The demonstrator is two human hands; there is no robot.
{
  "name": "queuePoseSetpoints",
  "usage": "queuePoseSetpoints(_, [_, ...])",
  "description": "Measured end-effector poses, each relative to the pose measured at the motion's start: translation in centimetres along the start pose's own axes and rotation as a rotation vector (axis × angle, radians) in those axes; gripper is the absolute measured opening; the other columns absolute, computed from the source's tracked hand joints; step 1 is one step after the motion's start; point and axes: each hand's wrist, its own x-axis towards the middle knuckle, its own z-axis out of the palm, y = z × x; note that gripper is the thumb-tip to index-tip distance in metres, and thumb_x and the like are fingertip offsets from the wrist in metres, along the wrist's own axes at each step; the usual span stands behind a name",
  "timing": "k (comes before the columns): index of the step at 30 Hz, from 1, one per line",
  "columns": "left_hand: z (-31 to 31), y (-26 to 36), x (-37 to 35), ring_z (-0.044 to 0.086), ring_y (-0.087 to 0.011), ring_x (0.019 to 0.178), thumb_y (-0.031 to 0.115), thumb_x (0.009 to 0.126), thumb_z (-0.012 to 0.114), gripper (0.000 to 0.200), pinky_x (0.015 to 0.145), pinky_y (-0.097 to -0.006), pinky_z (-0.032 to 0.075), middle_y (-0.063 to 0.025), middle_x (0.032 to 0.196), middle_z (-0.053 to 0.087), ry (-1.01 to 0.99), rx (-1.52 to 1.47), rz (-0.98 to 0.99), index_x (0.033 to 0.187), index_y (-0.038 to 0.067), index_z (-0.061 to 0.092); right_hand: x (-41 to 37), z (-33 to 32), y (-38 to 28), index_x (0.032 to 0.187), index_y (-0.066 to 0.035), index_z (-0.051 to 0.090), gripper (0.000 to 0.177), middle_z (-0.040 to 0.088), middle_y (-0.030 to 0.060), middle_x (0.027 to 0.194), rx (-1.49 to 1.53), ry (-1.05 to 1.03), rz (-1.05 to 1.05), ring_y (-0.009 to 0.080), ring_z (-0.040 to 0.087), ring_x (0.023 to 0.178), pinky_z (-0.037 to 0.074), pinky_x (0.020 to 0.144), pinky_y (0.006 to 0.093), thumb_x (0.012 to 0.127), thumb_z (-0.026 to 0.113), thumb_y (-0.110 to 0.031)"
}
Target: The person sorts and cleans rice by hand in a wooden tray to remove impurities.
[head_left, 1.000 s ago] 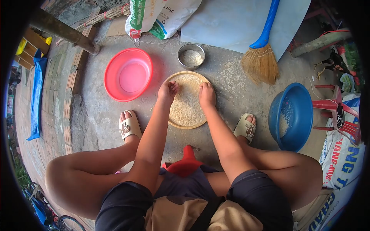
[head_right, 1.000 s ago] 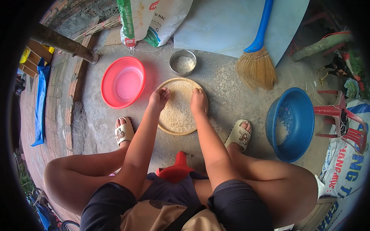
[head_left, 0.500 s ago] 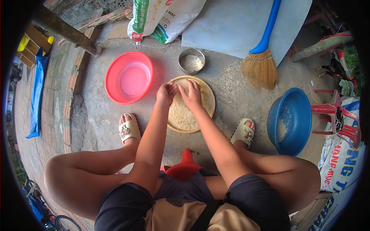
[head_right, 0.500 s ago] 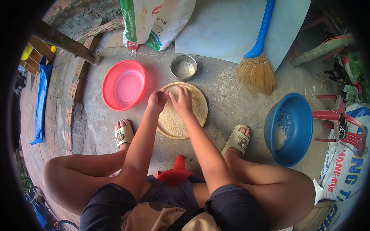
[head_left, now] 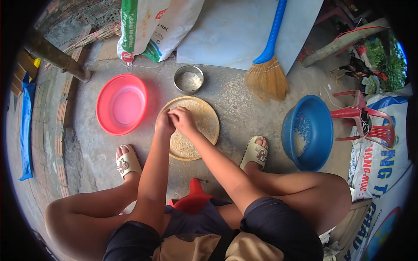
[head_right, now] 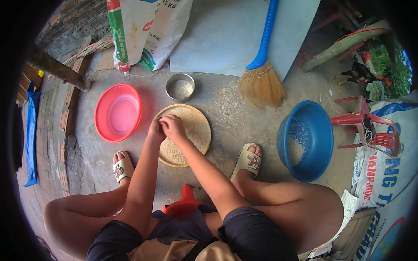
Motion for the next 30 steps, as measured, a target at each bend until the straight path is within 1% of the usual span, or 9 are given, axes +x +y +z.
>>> queuePoseSetpoints(3, [1.0,1.0,-0.6,0.062,-0.0241,0.081,0.019,0.092,0.037,0.027,0.078,-0.0342,0.052,-0.0138,0.090,0.062,-0.053,-0.051,0.054,0.098,-0.001,0.055,0.8,-0.5,-1.3,0.089,-0.006,0.066,0.012,0.063,0.0119,0.093,-0.049,0.023,0.023,0.0291,0.060,0.086,0.047,0.079,0.0367,0.080,0.063,-0.012])
queuePoseSetpoints(5, [2.3,2.1,-2.0,0.062,-0.0238,0.081,0.018,0.091,0.037,0.027,0.078,-0.0338,0.052,-0.0143,0.089,0.063,0.003,0.025,0.112,0.096,-0.002,0.055,1.6,-0.6,-0.1,0.093,-0.003,0.063,0.016,0.064,0.0117,0.090,0.060,0.350,0.227,0.0254,0.061,0.084,0.048,0.074,0.0355,0.082,0.063,-0.015])
queuePoseSetpoints(8, [3.7,2.1,-3.0,0.062,-0.0204,0.085,0.020,0.091,0.040,0.030,0.077,-0.0305,0.050,-0.0156,0.093,0.064,0.016,0.182,0.235,0.098,-0.003,0.058,2.3,-2.5,1.7,0.104,-0.006,0.060,0.033,0.063,0.0057,0.095,0.738,0.145,0.874,0.0153,0.060,0.086,0.047,0.075,0.0280,0.093,0.052,-0.036])
queuePoseSetpoints(10, [7.6,0.9,-5.8,0.061,-0.0197,0.085,0.024,0.090,0.046,0.033,0.076,-0.0291,0.048,-0.0155,0.095,0.063,0.025,0.712,0.342,0.103,-0.004,0.059,2.2,-3.6,3.8,0.115,-0.003,0.055,0.051,0.061,0.0110,0.108,1.145,-0.016,1.009,0.0218,0.057,0.098,0.045,0.089,0.0352,0.094,0.041,-0.048])
queuePoseSetpoints(13, [9.8,-3.4,-4.9,0.061,-0.0221,0.089,0.018,0.087,0.055,0.028,0.080,-0.0319,0.046,-0.0140,0.100,0.064,-0.127,1.351,0.592,0.105,-0.002,0.061,1.7,-4.7,4.7,0.117,0.001,0.053,0.046,0.059,0.0152,0.112,1.464,0.126,0.865,0.0273,0.056,0.106,0.041,0.096,0.0374,0.095,0.037,-0.037])
queuePoseSetpoints(17, [11.4,-2.4,-6.5,0.062,-0.0331,0.095,0.021,0.084,0.056,0.026,0.082,-0.0374,0.047,-0.0237,0.100,0.063,-0.147,1.364,0.834,0.103,0.005,0.065,2.5,-6.0,6.4,0.102,0.002,0.060,0.034,0.064,0.0140,0.099,1.490,0.219,0.900,0.0225,0.060,0.096,0.046,0.092,0.0357,0.092,0.040,-0.024])
queuePoseSetpoints(21, [8.2,-0.3,-3.6,0.066,-0.0299,0.079,0.018,0.083,0.056,0.024,0.075,-0.0371,0.049,-0.0191,0.084,0.067,-0.122,1.064,0.644,0.097,0.001,0.066,2.6,-4.9,7.8,0.095,0.002,0.061,0.028,0.065,0.0135,0.089,1.527,0.287,1.033,0.0240,0.063,0.083,0.052,0.081,0.0362,0.091,0.042,-0.018])
queuePoseSetpoints(25, [3.1,-0.6,-1.2,0.065,-0.0333,0.083,0.015,0.080,0.057,0.023,0.078,-0.0396,0.049,-0.0206,0.086,0.067,0.379,1.244,0.829,0.096,0.001,0.067,0.4,-4.9,8.9,0.095,0.005,0.059,0.029,0.063,0.0144,0.087,1.506,0.325,1.080,0.0253,0.062,0.081,0.053,0.079,0.0382,0.090,0.045,-0.020])
queuePoseSetpoints(30, [1.9,-3.8,-0.7,0.050,-0.0353,0.110,0.022,0.072,0.064,0.045,0.096,-0.0446,0.037,-0.0184,0.116,0.056,0.449,1.736,1.227,0.114,0.006,0.057,-0.1,-5.1,9.2,0.092,0.003,0.058,0.027,0.061,0.0126,0.087,1.420,0.222,1.149,0.0249,0.059,0.083,0.051,0.081,0.0374,0.091,0.045,-0.020])
